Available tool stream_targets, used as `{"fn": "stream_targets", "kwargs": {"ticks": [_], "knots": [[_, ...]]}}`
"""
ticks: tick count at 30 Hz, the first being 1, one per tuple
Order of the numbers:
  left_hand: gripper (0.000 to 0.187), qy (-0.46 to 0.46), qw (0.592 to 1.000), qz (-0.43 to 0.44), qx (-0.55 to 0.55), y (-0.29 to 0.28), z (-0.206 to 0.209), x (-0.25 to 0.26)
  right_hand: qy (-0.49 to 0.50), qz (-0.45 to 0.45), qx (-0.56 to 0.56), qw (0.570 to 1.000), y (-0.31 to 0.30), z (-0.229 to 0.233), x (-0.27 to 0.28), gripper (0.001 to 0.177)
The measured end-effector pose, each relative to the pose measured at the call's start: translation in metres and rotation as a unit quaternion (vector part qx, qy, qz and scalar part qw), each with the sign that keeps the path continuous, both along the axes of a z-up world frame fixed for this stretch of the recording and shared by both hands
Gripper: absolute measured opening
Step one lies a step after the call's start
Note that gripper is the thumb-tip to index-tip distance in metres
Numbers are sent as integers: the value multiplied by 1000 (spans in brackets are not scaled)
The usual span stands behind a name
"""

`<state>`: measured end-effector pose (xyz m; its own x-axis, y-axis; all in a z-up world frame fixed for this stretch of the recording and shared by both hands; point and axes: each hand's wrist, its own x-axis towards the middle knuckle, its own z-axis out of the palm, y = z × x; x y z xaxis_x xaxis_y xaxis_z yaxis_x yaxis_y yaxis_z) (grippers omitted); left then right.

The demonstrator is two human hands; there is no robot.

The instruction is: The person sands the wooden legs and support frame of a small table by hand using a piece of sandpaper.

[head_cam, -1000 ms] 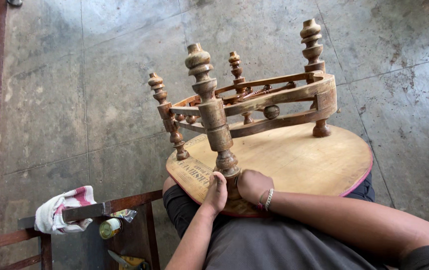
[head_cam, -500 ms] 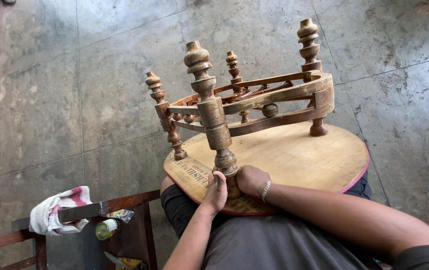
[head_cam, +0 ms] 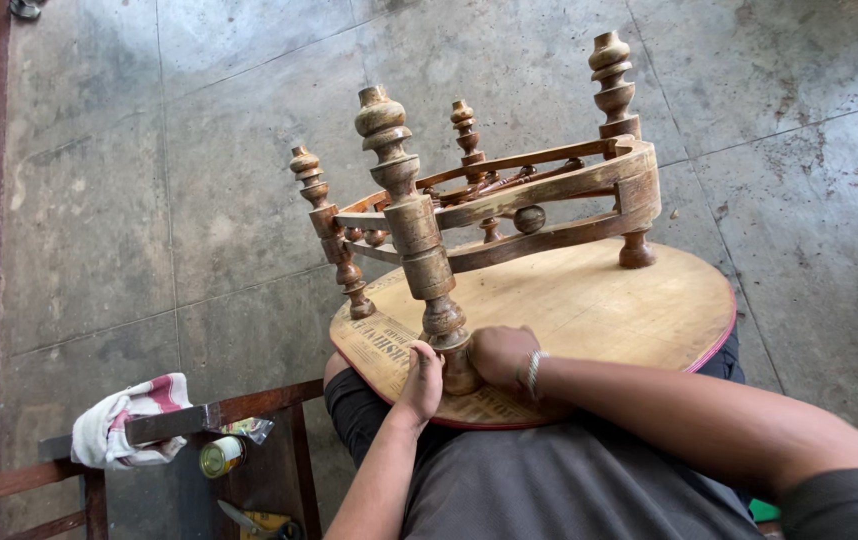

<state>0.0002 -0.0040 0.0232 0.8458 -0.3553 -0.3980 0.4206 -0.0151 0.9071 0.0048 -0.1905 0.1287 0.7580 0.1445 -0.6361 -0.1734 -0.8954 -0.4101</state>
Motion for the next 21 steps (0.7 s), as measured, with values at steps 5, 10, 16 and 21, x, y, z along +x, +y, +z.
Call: {"fn": "stream_targets", "kwargs": {"ticks": [5, 10, 16, 21], "knots": [[116, 10, 995, -56, -78, -2, 32, 5, 34, 93, -2, 995, -10, -20, 7, 28], [114, 49, 999, -11, -8, -1, 40, 12, -13, 137, 110, 984, -9, -98, 36, 27], [104, -19, 1000, -2, -19, -2, 40, 12, -101, 245, 126, 956, -6, -152, 53, 25], [99, -16, 1000, -1, -1, 9, 43, 5, -65, 178, 77, 979, -39, -96, 7, 29]]}}
